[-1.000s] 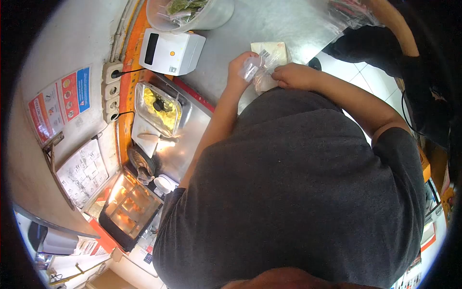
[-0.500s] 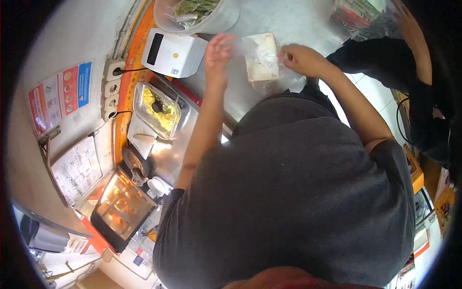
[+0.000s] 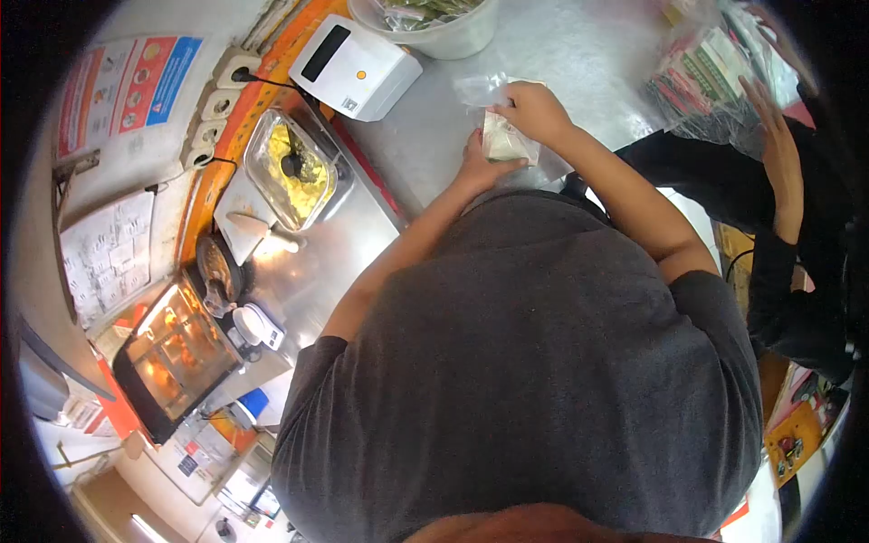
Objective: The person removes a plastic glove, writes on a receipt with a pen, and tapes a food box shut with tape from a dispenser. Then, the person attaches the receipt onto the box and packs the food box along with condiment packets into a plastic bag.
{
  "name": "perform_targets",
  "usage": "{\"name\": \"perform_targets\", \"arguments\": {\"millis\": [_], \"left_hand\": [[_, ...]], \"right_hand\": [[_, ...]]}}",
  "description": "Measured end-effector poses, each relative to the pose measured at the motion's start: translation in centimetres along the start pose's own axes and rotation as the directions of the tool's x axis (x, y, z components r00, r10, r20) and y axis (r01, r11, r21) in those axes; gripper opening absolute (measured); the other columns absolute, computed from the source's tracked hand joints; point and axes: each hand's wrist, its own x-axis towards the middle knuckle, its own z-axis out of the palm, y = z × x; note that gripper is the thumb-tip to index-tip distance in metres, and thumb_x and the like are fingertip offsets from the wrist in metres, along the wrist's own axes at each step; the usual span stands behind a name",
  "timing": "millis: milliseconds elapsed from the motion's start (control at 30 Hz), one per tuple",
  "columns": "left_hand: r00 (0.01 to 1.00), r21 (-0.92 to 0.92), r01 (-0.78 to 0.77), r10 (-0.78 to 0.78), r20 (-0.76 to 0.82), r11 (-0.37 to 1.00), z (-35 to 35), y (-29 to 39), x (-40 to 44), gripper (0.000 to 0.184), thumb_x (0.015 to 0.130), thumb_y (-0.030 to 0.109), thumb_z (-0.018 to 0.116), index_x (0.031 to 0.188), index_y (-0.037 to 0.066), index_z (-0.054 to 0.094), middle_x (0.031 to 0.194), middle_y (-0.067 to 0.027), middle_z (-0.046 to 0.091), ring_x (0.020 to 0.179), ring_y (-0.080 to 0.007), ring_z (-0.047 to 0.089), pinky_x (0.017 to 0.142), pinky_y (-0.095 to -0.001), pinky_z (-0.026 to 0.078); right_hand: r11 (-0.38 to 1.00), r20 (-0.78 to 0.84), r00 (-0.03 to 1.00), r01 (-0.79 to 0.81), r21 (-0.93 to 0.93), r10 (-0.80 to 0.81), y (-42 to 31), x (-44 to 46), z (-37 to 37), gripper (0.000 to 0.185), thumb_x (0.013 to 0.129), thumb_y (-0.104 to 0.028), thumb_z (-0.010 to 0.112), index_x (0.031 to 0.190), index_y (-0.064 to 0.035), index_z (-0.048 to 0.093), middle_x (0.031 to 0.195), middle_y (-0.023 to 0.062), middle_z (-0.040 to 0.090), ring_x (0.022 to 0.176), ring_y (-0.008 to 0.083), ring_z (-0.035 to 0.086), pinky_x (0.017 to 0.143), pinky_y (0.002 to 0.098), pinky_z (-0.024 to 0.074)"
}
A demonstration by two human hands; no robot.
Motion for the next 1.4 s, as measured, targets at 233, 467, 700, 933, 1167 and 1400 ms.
{"name": "perform_targets", "arguments": {"millis": [233,467,700,933,1167,1400], "left_hand": [[0.943,-0.653,0.294,-0.098,0.319,0.698,-5.3,8.1,-2.4,0.083,0.095,0.039,0.07,0.156,0.003,0.027,0.145,-0.0167,0.052,0.128,-0.0289,0.057,0.103,-0.0464,0.05],[0.963,-0.749,0.266,-0.133,0.235,0.607,-4.3,8.8,0.5,0.066,0.1,0.032,0.063,0.152,0.003,0.034,0.143,-0.0147,0.054,0.133,-0.0268,0.055,0.107,-0.047,0.048],[0.916,-0.611,0.336,-0.097,0.39,0.716,-2.3,11.7,1.0,0.061,0.095,0.018,0.072,0.144,0.001,0.041,0.135,-0.0127,0.062,0.122,-0.0259,0.064,0.105,-0.0448,0.051],[0.929,-0.875,0.289,0.107,0.354,0.389,-3.4,13.1,0.5,0.079,0.099,0.064,0.049,0.155,0.01,0.034,0.153,-0.0147,0.048,0.138,-0.0338,0.052,0.109,-0.0546,0.047],[0.946,-0.963,0.131,0.26,0.192,0.234,-4.5,19.3,-0.3,0.112,0.085,0.093,0.024,0.163,0.012,0.022,0.161,-0.0156,0.039,0.146,-0.0384,0.042,0.119,-0.0592,0.035],[0.976,-0.868,-0.007,0.191,0.101,0.496,-7.1,17.7,-0.5,0.096,0.097,0.08,0.029,0.161,0.009,0.025,0.159,-0.0173,0.042,0.143,-0.0364,0.047,0.117,-0.0545,0.039]], "right_hand": [[0.925,-0.033,0.966,-0.236,0.299,0.257,-4.3,-2.9,-3.8,0.04,0.087,-0.035,0.078,0.11,-0.003,0.071,0.088,0.0177,0.073,0.075,0.0247,0.074,0.071,0.0362,0.0569],[0.941,0.035,0.987,-0.16,0.298,0.157,-8.4,-3.5,-9.2,0.048,0.085,-0.023,0.081,0.126,-0.0031,0.066,0.089,0.0177,0.073,0.071,0.0221,0.073,0.068,0.0349,0.0568],[0.893,-0.417,0.908,-0.146,-0.425,-0.05,-8.4,-3.0,-11.1,0.043,0.089,-0.043,0.076,0.104,-0.003,0.072,0.085,0.0174,0.072,0.072,0.0255,0.072,0.068,0.0404,0.0558],[0.86,-0.194,0.972,-0.014,0.51,0.131,-10.2,-2.8,-12.4,0.051,0.102,-0.053,0.058,0.103,-0.0041,0.072,0.097,0.0117,0.075,0.089,0.0205,0.071,0.082,0.0381,0.0552],[0.434,-0.103,0.99,0.137,0.89,-0.101,-14.2,-3.2,-14.0,0.037,0.108,-0.029,0.052,0.132,-0.0026,0.059,0.124,0.0159,0.068,0.118,0.0249,0.066,0.097,0.0405,0.0545],[0.868,-0.382,0.893,0.37,0.33,-0.236,-16.0,-7.4,-20.3,0.045,0.096,-0.012,0.072,0.134,0.0009,0.053,0.12,0.0143,0.068,0.104,0.0223,0.07,0.08,0.0315,0.0602]]}}
